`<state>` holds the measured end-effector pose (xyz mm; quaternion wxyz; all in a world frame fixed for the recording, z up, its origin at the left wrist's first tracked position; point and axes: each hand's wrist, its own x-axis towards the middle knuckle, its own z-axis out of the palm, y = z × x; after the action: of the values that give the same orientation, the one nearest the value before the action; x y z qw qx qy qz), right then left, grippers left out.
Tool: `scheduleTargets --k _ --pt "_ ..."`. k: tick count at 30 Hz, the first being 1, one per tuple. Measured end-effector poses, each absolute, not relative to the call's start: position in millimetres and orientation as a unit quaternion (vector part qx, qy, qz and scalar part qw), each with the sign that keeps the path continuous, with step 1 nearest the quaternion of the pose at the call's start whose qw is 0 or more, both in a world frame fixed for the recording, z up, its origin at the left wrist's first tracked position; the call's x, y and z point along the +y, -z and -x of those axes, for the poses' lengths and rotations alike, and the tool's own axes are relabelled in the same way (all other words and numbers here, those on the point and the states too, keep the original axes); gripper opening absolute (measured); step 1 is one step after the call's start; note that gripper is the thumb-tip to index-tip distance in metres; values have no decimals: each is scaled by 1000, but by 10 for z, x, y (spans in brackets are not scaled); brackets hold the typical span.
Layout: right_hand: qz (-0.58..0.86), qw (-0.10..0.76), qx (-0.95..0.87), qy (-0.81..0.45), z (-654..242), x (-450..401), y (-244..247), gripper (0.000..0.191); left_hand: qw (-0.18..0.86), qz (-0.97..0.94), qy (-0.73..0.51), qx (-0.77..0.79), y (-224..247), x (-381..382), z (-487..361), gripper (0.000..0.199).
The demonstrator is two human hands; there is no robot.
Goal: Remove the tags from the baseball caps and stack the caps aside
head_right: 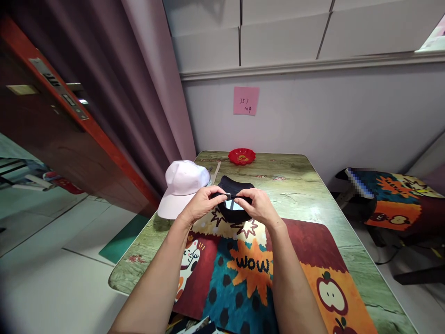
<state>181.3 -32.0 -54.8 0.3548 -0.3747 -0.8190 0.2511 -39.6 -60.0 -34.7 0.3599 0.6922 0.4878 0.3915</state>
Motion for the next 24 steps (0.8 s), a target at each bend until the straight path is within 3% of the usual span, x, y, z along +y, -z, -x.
scheduleTargets --k 9,16,19,24 --pt "369 366 -824 -225 -1860 -296 524 33 372 -664 -412 501 401 -509 362 24" --pt "369 382 -777 -337 -1897 -306 542 40 368 -693 -389 483 314 -514 327 24" --pt "375 384 -789 -300 -1888 -300 541 32 363 -689 -390 491 339 -514 346 23" --pt "376 364 -818 -239 -1860 -308 520 35 366 -686 -387 496 411 -473 414 22"
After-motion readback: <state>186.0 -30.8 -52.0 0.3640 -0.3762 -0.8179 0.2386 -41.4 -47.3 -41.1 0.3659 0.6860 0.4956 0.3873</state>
